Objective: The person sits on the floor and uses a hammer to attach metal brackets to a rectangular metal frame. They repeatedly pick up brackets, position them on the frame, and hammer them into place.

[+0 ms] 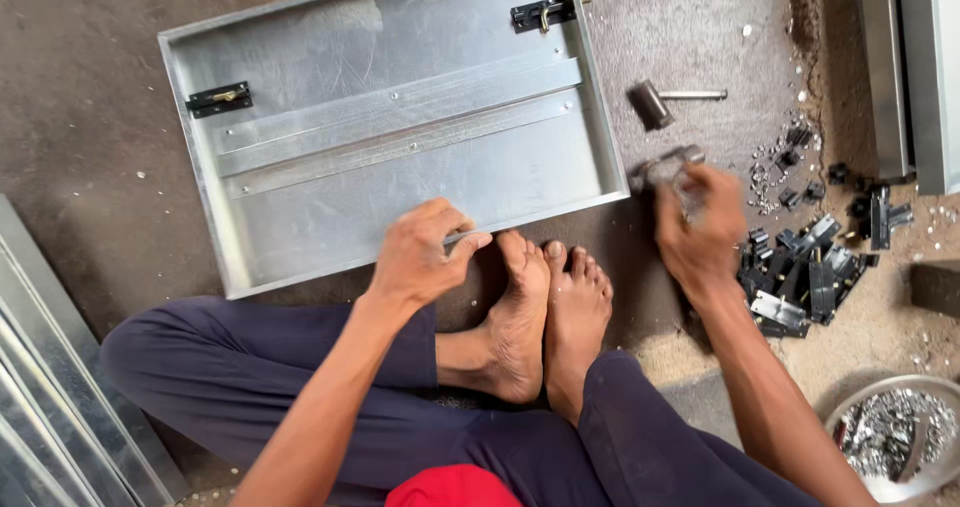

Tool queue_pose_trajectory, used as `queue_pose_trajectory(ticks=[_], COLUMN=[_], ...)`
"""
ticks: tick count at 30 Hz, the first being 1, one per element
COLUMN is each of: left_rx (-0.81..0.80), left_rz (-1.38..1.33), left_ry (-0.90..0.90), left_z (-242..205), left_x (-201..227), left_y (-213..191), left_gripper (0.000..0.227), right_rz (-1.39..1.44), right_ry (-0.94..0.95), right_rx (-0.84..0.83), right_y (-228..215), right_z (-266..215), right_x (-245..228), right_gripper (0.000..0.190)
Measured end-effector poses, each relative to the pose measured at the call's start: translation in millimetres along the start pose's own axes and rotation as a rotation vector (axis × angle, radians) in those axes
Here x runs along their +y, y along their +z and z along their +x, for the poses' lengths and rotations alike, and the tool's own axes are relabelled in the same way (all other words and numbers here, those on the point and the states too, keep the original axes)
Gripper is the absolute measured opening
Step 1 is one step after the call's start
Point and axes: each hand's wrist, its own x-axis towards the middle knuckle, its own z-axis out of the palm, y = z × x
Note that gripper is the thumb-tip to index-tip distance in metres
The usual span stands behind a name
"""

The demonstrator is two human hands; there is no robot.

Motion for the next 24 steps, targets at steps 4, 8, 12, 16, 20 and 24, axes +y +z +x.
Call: queue_pose_trajectory(ticks=[4, 8, 12, 16, 20, 24], left_rx=[0.022, -0.110, -0.040, 0.148, -0.028, -0.109], left_rz=[0.022, 0.103, -0.024, 0.024, 0.319, 0.342], left_ry=[0.059, 0.050, -0.061, 0.475, 0.563, 0.628], left_z=[-12, 9, 92, 210, 265, 280], left_x=[-34, -36, -45, -45, -51, -74], left_y=[32, 24, 30, 39, 56, 67], left_gripper=[0.023, 0.029, 0.024, 0.038, 0.047, 0.023], right_rz=[-0.199, -0.362, -0.379, -0.141, 0.128, 0.150], right_ry=[0.264, 0.424, 0.354, 0.695, 1.028, 0.552], right_rx=[-0.209, -0.455, -0.370, -0.463, -0.464, -0.352], right_y=[-54, -71, -78, -104, -130, -103], right_z=[-63, -90, -97, -77, -47, -8], right_x=[2, -10, -14, -32, -55, -52], right_gripper=[0.036, 0.054, 0.039, 0.040, 0.038, 0.037])
